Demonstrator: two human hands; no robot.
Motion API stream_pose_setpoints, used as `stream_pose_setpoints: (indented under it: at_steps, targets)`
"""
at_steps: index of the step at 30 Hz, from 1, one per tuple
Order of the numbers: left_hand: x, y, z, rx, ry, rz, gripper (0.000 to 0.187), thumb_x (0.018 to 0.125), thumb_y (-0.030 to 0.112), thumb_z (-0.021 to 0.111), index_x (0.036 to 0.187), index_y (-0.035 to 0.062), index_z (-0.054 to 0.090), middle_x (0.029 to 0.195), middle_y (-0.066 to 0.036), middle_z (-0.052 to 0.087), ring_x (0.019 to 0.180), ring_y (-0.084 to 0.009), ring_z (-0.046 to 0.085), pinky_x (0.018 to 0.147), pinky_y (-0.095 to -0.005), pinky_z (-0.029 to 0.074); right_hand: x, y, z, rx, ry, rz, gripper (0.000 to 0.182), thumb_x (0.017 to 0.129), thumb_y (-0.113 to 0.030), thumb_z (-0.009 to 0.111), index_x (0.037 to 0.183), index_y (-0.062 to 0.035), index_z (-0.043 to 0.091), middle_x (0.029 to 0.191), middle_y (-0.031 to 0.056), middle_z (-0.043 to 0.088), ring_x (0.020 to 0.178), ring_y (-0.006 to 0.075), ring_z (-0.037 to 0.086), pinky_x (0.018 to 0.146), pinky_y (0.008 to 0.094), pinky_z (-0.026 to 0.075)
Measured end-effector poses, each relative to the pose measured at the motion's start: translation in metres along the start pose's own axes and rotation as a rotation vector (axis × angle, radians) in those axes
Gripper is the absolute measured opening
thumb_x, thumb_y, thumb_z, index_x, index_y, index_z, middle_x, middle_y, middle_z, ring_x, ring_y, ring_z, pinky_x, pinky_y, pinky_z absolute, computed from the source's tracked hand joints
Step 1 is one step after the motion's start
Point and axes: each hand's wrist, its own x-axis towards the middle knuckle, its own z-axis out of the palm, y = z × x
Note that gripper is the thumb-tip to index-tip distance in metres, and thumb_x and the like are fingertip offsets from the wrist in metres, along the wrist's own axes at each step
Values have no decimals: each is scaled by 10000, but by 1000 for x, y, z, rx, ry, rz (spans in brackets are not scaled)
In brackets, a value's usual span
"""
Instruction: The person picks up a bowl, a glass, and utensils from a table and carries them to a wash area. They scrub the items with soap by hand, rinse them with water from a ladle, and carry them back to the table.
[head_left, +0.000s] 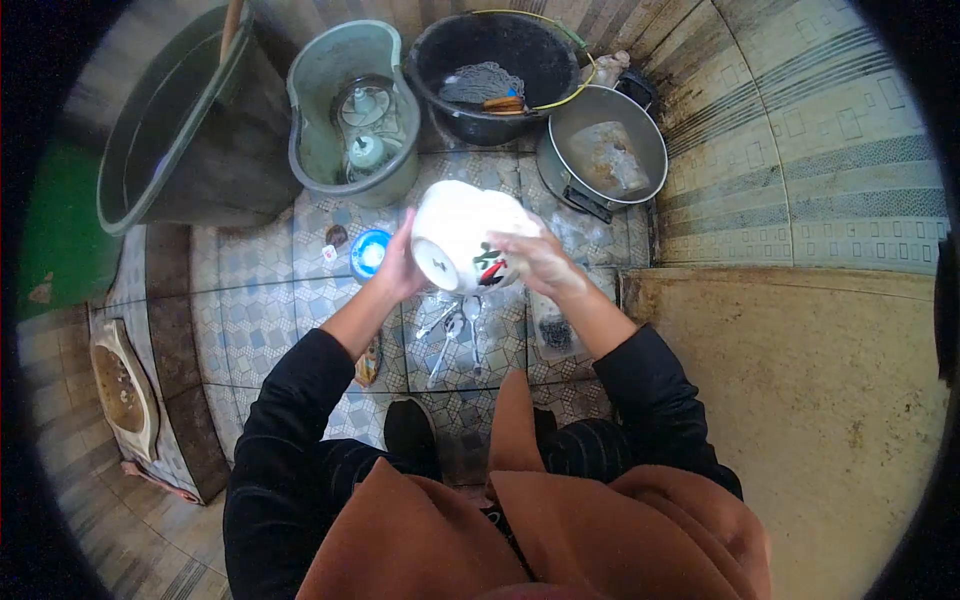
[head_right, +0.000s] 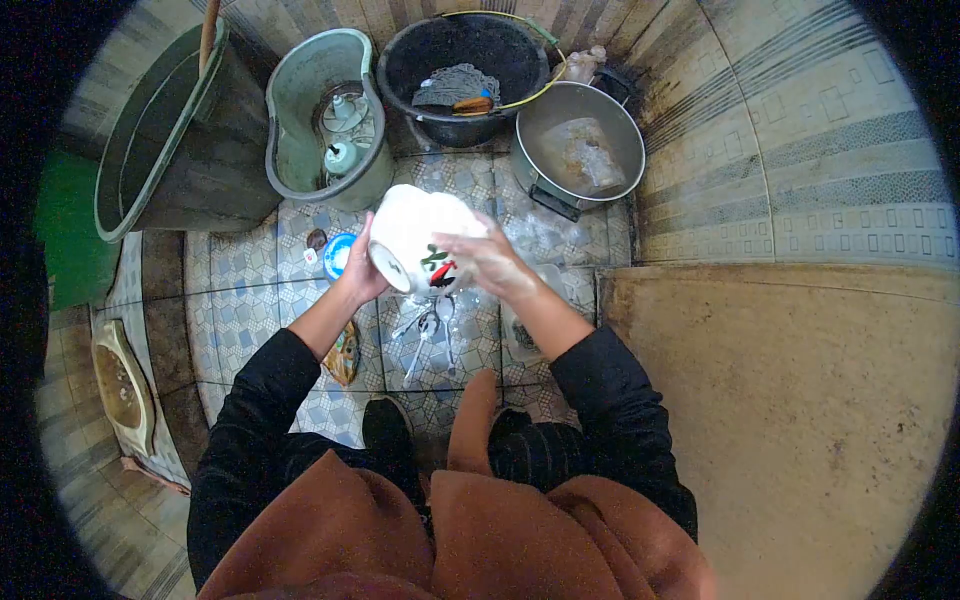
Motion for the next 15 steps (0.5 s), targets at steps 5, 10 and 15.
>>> stream_pose_setpoints:
  at_steps: [5,10,15]
  targets:
    - [-7,9,21,47,77,6,513,826,454,375,1134,45,419,1097,-93,487,1002,-205,475,859,-323,384,25,-5,-20,-672,362,-361,286,756,-234,571,958,-42,507,904,70,533,802,159,503,700,303,417]
    - [-10,10,36,322,274,153,416,831,384,432,998,10,505,952,-99,556,844,-155,535,737,-279,429,30,-15,26,-1485,186,-964,235,710,-309,563,792,-89,578,838,95,518,807,258,473,724,376,392]
    - [-8,-4,44,397,301,341,237,851,208,433,856,5,556,768,-55,577,677,-99,523,603,-234,420,56,-33,43,-1666,167,-210,205,671,-296,577,692,-93,580,731,108,546,697,250,518,573,345,434]
